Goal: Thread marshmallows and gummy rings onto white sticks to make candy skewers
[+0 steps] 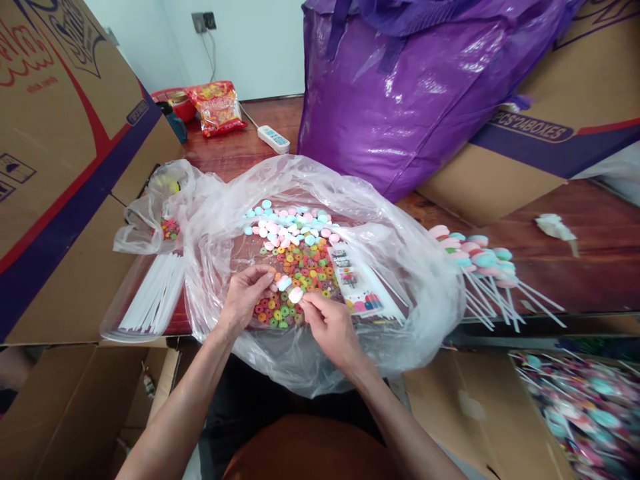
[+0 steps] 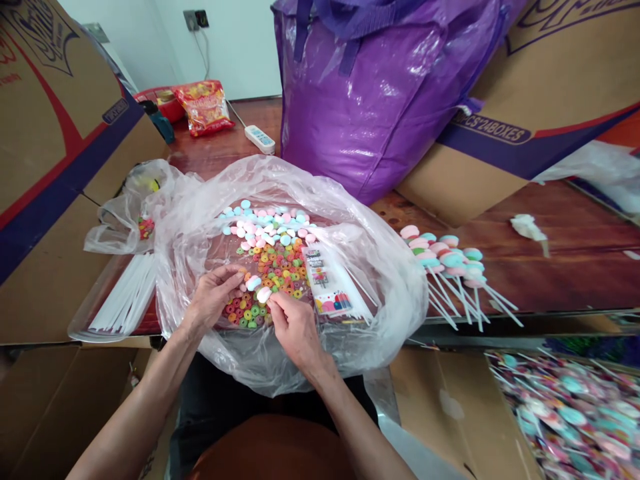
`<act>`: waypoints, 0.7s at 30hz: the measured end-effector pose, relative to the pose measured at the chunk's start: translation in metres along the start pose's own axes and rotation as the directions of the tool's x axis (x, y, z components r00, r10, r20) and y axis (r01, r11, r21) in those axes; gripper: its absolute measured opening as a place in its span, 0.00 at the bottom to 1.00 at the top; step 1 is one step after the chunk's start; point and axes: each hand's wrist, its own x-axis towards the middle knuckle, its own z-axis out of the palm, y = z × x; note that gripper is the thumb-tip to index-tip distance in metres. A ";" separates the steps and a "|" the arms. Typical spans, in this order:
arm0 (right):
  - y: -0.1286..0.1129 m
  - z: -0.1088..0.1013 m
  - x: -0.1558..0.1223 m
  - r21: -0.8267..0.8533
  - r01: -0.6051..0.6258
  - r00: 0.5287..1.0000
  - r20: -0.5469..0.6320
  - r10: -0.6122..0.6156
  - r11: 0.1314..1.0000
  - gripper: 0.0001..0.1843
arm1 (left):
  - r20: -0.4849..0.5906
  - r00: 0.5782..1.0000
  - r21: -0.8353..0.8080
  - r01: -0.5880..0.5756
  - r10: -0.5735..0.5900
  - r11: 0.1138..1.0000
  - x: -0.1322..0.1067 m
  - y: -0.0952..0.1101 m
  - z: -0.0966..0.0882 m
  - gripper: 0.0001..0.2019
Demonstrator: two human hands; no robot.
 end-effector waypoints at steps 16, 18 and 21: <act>0.002 0.003 -0.001 -0.018 0.026 0.999 -0.033 -0.027 0.999 0.15 | -0.025 0.992 0.215 -0.115 0.124 0.970 -0.006 -0.001 -0.002 0.13; 0.002 0.004 -0.001 -0.020 0.056 0.998 -0.037 -0.056 0.998 0.14 | -0.035 0.996 0.190 -0.079 0.087 0.979 -0.006 -0.001 -0.003 0.14; 0.000 0.005 -0.003 -0.019 0.109 0.991 -0.073 -0.110 0.994 0.13 | -0.025 0.998 0.032 0.061 -0.060 0.998 -0.006 0.001 -0.005 0.15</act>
